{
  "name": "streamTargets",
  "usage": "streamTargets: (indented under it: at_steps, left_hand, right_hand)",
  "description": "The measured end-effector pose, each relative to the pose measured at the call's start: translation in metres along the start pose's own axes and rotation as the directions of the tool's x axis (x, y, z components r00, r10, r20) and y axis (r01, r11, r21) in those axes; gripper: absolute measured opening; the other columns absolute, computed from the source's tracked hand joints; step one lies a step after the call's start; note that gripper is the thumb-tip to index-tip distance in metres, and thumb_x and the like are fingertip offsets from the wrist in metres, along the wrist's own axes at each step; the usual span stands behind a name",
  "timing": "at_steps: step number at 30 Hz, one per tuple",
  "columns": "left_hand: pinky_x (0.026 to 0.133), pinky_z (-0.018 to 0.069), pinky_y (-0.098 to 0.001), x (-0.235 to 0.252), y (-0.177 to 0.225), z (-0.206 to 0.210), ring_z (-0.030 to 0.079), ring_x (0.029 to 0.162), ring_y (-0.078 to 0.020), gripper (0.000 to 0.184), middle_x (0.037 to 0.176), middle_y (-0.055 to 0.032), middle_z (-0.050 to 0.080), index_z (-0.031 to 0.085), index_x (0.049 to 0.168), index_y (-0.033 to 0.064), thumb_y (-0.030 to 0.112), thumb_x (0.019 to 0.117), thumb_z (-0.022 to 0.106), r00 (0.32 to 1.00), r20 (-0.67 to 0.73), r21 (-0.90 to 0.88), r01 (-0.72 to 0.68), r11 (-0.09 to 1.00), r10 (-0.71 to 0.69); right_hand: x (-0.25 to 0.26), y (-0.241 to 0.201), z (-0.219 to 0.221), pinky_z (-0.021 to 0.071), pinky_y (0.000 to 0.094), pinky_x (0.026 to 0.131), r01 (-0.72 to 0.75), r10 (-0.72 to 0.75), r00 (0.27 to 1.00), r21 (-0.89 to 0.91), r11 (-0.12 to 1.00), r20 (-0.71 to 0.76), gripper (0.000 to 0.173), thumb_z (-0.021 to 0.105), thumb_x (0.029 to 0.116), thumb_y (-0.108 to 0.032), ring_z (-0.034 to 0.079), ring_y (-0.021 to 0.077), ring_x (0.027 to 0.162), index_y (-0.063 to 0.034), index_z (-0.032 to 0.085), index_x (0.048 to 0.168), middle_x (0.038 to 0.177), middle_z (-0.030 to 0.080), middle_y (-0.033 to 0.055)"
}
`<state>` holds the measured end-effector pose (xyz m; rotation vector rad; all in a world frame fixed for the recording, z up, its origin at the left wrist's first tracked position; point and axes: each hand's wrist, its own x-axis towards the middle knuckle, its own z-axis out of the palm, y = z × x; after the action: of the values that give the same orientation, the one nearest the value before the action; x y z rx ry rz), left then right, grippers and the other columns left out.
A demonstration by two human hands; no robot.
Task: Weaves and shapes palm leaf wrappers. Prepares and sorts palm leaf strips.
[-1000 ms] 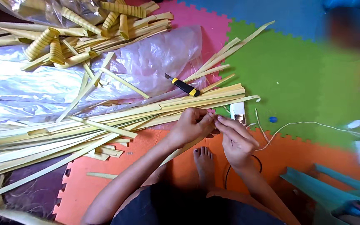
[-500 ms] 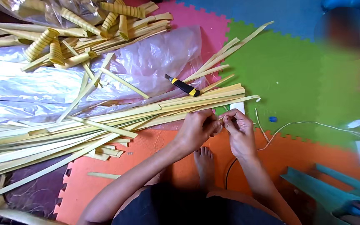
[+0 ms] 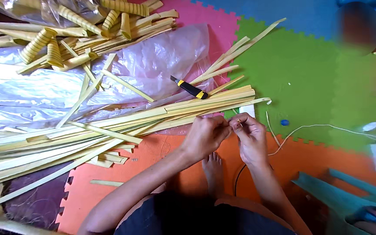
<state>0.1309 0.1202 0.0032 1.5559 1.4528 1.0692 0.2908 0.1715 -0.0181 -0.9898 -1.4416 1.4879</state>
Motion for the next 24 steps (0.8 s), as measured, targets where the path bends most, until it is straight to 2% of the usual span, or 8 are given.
streamTargets:
  at_steps: [3, 5, 7, 10, 13, 16, 19, 24]
  left_hand:
    - [0.047, 0.0486, -0.0341, -0.001, -0.009, 0.011, 0.062, 0.053, -0.0201, 0.014, 0.064, -0.0087, 0.063, 0.069, 0.086, 0.0006, 0.009, 0.0951, 0.062, 0.944, -0.104, 0.471, -0.23, 0.852, 0.312]
    - [0.054, 0.0552, -0.0352, -0.003, -0.017, 0.013, 0.072, 0.065, -0.0242, 0.014, 0.082, -0.0142, 0.074, 0.072, 0.091, -0.0012, 0.008, 0.0942, 0.062, 0.905, -0.083, 0.624, -0.279, 0.73, 0.417]
    - [0.065, 0.0608, -0.0369, -0.004, -0.014, 0.009, 0.076, 0.077, -0.0229, 0.016, 0.095, -0.0138, 0.077, 0.075, 0.101, -0.0018, 0.009, 0.0957, 0.064, 0.954, -0.117, 0.446, -0.199, 0.873, 0.278]
    - [0.065, 0.0606, -0.0281, 0.001, -0.004, -0.002, 0.07, 0.066, -0.0098, 0.008, 0.078, -0.0061, 0.072, 0.073, 0.094, 0.0011, 0.009, 0.0938, 0.072, 0.993, -0.076, -0.026, 0.091, 0.996, -0.093]
    - [0.066, 0.0636, -0.0283, 0.002, -0.004, -0.008, 0.072, 0.067, -0.0104, 0.004, 0.078, -0.0072, 0.072, 0.071, 0.091, -0.0009, 0.002, 0.0932, 0.072, 0.974, 0.002, -0.235, 0.219, 0.947, -0.225]
    - [0.068, 0.0632, -0.0278, -0.001, 0.001, -0.014, 0.072, 0.074, -0.0091, 0.011, 0.084, -0.0055, 0.073, 0.071, 0.096, -0.0003, 0.009, 0.0982, 0.065, 0.965, 0.097, -0.341, 0.263, 0.902, -0.245]
    - [0.076, 0.0635, -0.0281, 0.003, 0.008, -0.027, 0.075, 0.083, -0.0119, 0.024, 0.09, -0.0064, 0.076, 0.069, 0.102, -0.0019, 0.015, 0.1074, 0.052, 0.883, 0.334, -0.575, 0.468, 0.671, -0.33]
    - [0.074, 0.063, -0.0253, 0.005, 0.005, -0.024, 0.075, 0.076, -0.0125, 0.01, 0.084, -0.0079, 0.076, 0.069, 0.092, -0.0022, -0.003, 0.0991, 0.061, 0.837, 0.4, -0.657, 0.546, 0.521, -0.373]
  right_hand:
    - [0.003, 0.001, 0.004, 0.0598, 0.0233, 0.075, -0.08, 0.082, 0.995, 0.031, 0.996, -0.05, 0.012, 0.067, 0.0935, -0.003, 0.067, 0.0034, 0.077, -0.0136, 0.071, 0.093, 0.086, 0.07, -0.0062]
    - [0.004, -0.003, 0.006, 0.0606, 0.0246, 0.074, -0.074, 0.072, 0.996, -0.026, 0.997, -0.054, 0.01, 0.067, 0.0932, -0.001, 0.068, 0.0049, 0.076, -0.0094, 0.072, 0.096, 0.085, 0.071, -0.0039]
    - [0.004, -0.007, 0.003, 0.0603, 0.024, 0.077, 0.005, -0.009, 1.0, -0.138, 0.99, -0.023, 0.013, 0.065, 0.0957, -0.001, 0.07, 0.0053, 0.081, -0.006, 0.073, 0.105, 0.092, 0.073, -0.0027]
    - [0.003, -0.008, 0.001, 0.0593, 0.0229, 0.076, 0.041, -0.045, 0.999, -0.156, 0.987, -0.027, 0.017, 0.063, 0.0965, -0.001, 0.069, 0.0049, 0.084, -0.0064, 0.072, 0.109, 0.096, 0.073, -0.0027]
    - [-0.001, -0.013, 0.007, 0.0604, 0.0263, 0.079, -0.102, 0.102, 0.994, -0.004, 0.995, -0.05, 0.017, 0.061, 0.0959, 0.0, 0.069, 0.0075, 0.083, -0.0079, 0.072, 0.106, 0.094, 0.071, -0.0013]
    - [-0.002, -0.014, 0.007, 0.0605, 0.026, 0.077, -0.073, 0.073, 0.996, -0.007, 0.997, -0.049, 0.015, 0.063, 0.0954, 0.0, 0.069, 0.0072, 0.081, -0.0085, 0.073, 0.104, 0.091, 0.072, -0.0017]
    - [0.0, -0.015, 0.001, 0.0603, 0.0256, 0.081, -0.07, 0.07, 0.997, 0.009, 0.998, 0.02, 0.018, 0.064, 0.0948, 0.0, 0.07, 0.0063, 0.086, -0.0102, 0.074, 0.106, 0.095, 0.073, -0.0026]
    - [-0.003, -0.02, 0.002, 0.0605, 0.0241, 0.078, -0.084, 0.083, 0.995, 0.015, 0.996, 0.052, 0.018, 0.064, 0.0941, 0.002, 0.07, 0.0064, 0.084, -0.0089, 0.074, 0.105, 0.095, 0.073, -0.0012]
